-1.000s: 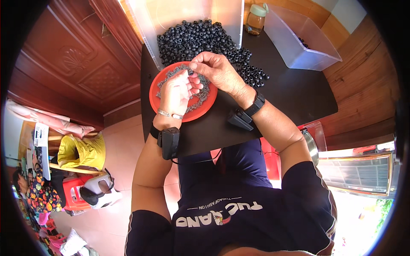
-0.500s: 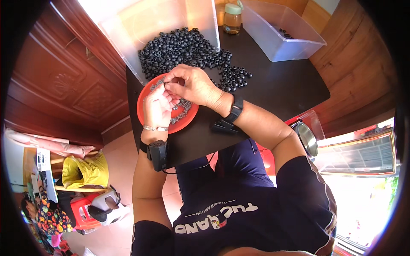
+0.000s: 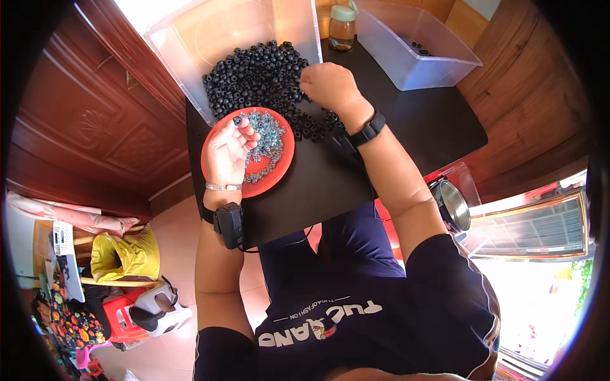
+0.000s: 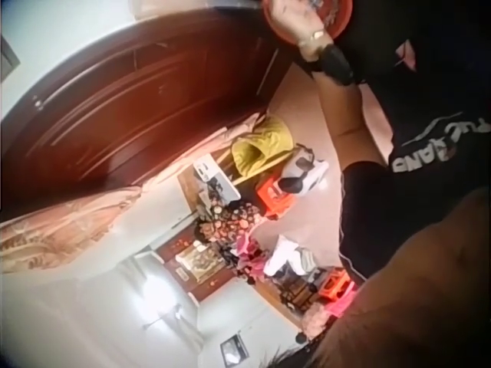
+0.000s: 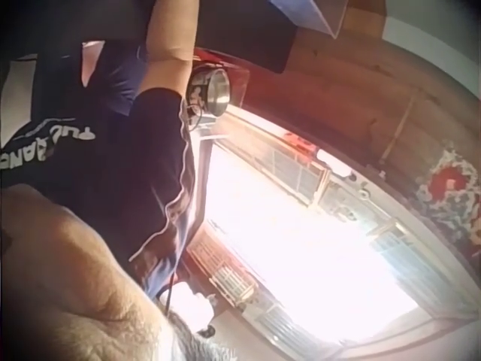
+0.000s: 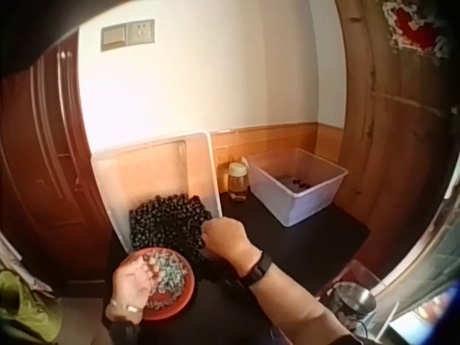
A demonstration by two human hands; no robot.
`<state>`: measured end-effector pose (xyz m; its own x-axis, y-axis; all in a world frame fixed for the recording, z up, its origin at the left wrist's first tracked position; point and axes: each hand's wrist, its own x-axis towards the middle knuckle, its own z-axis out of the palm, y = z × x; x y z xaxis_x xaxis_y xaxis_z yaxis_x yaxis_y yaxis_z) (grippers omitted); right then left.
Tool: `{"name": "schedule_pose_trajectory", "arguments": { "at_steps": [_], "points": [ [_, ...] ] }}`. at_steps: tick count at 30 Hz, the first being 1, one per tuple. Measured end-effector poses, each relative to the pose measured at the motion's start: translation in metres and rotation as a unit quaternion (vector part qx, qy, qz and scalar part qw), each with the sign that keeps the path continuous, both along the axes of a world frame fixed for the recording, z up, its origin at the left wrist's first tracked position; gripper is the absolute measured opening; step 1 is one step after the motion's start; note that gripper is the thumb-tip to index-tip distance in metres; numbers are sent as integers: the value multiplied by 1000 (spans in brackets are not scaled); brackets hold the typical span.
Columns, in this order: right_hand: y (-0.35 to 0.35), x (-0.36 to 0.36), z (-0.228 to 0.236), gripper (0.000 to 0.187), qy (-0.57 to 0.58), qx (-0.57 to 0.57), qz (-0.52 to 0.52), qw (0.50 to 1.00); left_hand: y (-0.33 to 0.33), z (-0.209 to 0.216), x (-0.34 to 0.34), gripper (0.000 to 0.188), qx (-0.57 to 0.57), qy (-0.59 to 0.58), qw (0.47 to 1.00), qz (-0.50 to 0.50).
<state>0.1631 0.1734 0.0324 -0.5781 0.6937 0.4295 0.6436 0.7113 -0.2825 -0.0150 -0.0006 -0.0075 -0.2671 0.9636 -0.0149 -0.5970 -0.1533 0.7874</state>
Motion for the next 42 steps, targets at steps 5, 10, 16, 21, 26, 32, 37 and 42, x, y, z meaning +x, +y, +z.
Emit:
{"name": "schedule_pose_trajectory", "arguments": {
  "at_steps": [5,10,16,21,26,32,37,42],
  "points": [
    [23,-2,-30,16,-140,-64,-47,987,3,-3,7,23,-18,11,1000,10],
    [24,-9,-36,18,-162,-59,-33,984,3,-2,10,24,-48,27,998,11],
    [22,-8,-30,19,-13,-195,91,977,2,0,9,23,-47,23,999,-3],
    [1,-15,-16,18,219,-462,305,803,0,1,12,23,-28,36,999,-27],
    [-23,-18,-8,19,214,-491,353,767,-1,4,17,26,9,22,999,-40],
    [-32,-24,-14,20,187,-468,372,779,-1,2,9,24,93,-56,990,-88],
    [-40,-29,-19,17,270,-451,412,744,1,0,10,25,76,-54,994,-47],
    [-45,-28,-17,13,288,-459,398,740,-2,5,7,23,94,-65,992,-59]
  ]
}}
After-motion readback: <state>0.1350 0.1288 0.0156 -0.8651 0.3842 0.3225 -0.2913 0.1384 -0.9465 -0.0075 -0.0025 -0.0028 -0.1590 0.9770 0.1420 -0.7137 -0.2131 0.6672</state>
